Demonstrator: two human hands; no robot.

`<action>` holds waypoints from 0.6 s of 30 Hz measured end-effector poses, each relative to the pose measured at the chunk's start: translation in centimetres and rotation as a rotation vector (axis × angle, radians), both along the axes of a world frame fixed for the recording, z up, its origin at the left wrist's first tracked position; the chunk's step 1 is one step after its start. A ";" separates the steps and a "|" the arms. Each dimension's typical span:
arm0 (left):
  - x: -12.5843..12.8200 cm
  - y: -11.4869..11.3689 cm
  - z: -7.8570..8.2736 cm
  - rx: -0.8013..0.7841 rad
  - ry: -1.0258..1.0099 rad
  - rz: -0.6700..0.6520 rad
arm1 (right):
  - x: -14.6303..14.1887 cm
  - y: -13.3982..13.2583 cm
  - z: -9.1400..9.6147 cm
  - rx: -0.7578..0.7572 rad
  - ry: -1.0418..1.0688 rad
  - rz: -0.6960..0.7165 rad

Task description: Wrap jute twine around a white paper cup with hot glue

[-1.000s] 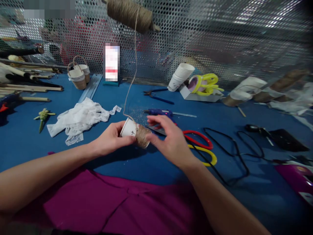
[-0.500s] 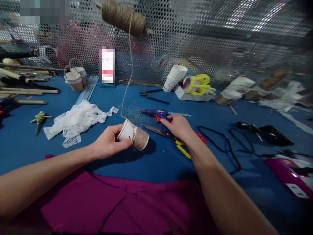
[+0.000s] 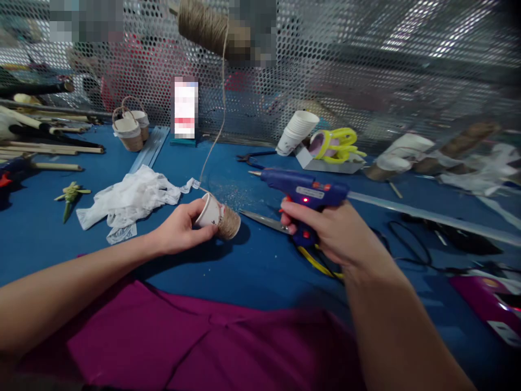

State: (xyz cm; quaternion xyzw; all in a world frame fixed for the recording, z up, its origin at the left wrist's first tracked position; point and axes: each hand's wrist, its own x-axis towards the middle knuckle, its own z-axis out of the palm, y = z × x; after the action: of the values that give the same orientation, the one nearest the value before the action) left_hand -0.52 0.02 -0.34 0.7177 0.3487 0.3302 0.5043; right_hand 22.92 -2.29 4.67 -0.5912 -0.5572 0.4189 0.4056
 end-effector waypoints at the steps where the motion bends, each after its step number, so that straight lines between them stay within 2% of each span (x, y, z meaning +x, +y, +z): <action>1: 0.0 0.1 0.0 -0.014 -0.005 -0.008 | -0.3 -0.4 0.2 0.002 -0.029 0.039; 4: 0.0 0.2 -0.1 -0.063 -0.020 -0.025 | -0.8 -1.1 0.6 -0.032 -0.224 0.124; 9: -0.1 0.5 -0.3 -0.088 -0.017 -0.035 | -1.2 -1.7 1.0 -0.122 -0.498 0.134; 13: -0.2 0.6 -0.4 -0.097 -0.015 -0.048 | -1.7 -1.8 1.0 -0.100 -0.560 0.149; 18: 0.0 0.5 -0.3 -0.110 -0.028 -0.039 | -2.2 -1.8 0.8 -0.083 -0.520 0.164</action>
State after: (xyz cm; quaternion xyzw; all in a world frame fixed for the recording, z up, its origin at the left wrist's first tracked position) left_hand -0.56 0.54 -0.63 0.6908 0.3451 0.3105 0.5544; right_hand 20.67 -4.12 5.48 -0.6479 -0.6712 0.3068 0.1888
